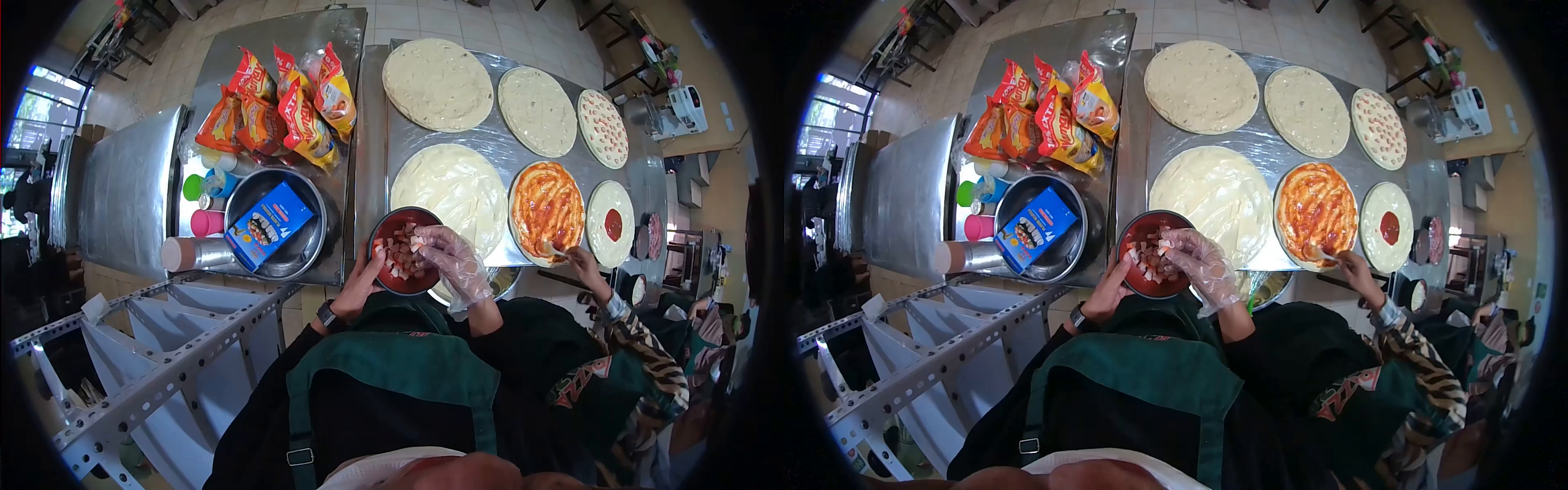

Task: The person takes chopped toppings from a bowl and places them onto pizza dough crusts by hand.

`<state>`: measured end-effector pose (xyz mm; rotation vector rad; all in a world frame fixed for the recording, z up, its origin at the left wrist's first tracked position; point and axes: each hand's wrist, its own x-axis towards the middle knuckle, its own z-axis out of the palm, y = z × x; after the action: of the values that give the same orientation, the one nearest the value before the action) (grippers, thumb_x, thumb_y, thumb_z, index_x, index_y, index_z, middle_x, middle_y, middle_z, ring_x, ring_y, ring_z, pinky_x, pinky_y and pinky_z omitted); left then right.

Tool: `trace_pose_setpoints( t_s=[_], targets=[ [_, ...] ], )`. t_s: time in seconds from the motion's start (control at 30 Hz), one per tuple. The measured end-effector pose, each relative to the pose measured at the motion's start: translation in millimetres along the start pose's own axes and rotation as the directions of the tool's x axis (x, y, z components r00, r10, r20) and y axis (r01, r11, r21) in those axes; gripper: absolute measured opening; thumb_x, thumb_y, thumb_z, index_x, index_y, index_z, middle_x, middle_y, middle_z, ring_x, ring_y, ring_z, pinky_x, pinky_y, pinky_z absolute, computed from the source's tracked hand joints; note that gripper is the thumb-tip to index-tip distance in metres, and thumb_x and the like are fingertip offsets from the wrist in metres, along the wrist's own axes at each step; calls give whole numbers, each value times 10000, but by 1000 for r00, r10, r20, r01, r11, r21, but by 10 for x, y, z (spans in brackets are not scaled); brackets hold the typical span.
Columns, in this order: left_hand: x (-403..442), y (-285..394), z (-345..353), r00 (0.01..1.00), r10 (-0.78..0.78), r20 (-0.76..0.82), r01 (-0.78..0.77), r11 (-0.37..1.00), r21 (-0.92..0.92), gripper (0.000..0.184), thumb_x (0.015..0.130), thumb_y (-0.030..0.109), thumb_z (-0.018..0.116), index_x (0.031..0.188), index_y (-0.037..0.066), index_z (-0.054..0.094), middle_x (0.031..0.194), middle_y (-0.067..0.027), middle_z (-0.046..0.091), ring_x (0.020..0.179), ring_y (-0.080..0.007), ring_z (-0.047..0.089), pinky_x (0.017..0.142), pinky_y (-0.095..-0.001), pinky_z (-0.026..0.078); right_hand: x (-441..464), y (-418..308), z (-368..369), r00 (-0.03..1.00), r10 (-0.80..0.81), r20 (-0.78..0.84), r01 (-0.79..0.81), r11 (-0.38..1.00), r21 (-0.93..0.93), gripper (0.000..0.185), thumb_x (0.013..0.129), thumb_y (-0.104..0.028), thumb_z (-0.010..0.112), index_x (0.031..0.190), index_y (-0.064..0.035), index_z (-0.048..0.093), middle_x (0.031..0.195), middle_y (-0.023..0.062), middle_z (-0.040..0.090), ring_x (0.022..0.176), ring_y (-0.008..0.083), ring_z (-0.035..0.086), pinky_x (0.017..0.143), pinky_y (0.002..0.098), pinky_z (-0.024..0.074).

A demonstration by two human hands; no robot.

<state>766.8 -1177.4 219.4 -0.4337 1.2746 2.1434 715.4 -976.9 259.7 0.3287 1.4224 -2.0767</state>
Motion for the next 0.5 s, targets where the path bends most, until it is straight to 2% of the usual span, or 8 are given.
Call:
trace_pose_setpoints(
  t_s=[0.07,0.17,0.2,0.27,0.37,0.4,0.5],
  targets=[
    [19,-29,-11,1000,-9,-12,9,1000,-5,766,902,588,478,1462,188,141,1436,-135,329,1287,-291,412,950,-508,430,-6,-53,82,999,-9,-35,2,983,-182,293,884,6,582,1175,-18,564,1112,67,619,966,138,611,819,274,518],
    [15,-21,-8,1000,-1,-10,1,1000,6,756,905,585,477,1461,194,145,1442,-134,318,1289,-292,407,948,-505,431,20,-9,136,972,-237,6,215,872,-440,277,879,-15,580,1155,-30,589,1113,83,635,973,176,632,827,300,520],
    [11,-22,-6,1000,5,-11,-5,1000,2,760,905,585,477,1463,191,142,1444,-135,316,1292,-294,405,946,-505,432,14,-30,148,938,-346,22,290,747,-598,272,869,-18,582,1140,-40,602,1103,94,639,969,198,637,822,314,521],
    [-6,-28,1,1000,15,-14,-15,1000,-5,768,905,586,476,1466,186,137,1448,-138,312,1296,-299,400,943,-506,433,-29,-126,202,839,-533,115,372,406,-835,264,850,-24,586,1108,-61,628,1083,115,648,961,243,648,812,342,524],
    [-44,6,43,999,31,-29,-32,999,-20,780,906,583,476,1472,175,126,1457,-139,299,1305,-302,390,949,-514,426,-144,-300,263,882,-470,48,262,402,-877,244,828,-22,600,1065,-51,649,1029,130,669,916,276,660,808,346,524],
    [-69,31,71,999,37,-30,-38,999,-17,785,905,584,476,1473,172,124,1461,-140,294,1311,-303,383,953,-517,421,-174,-362,294,855,-512,87,273,299,-915,218,816,-24,602,1023,-47,663,960,128,679,846,307,661,769,377,531],
    [-120,88,129,997,65,-32,-65,998,-5,796,902,587,479,1476,166,123,1466,-142,283,1323,-305,364,962,-517,413,-234,-373,314,868,-472,153,270,190,-944,211,791,-31,615,996,-50,662,929,132,667,835,325,644,751,401,527]
  ],
)
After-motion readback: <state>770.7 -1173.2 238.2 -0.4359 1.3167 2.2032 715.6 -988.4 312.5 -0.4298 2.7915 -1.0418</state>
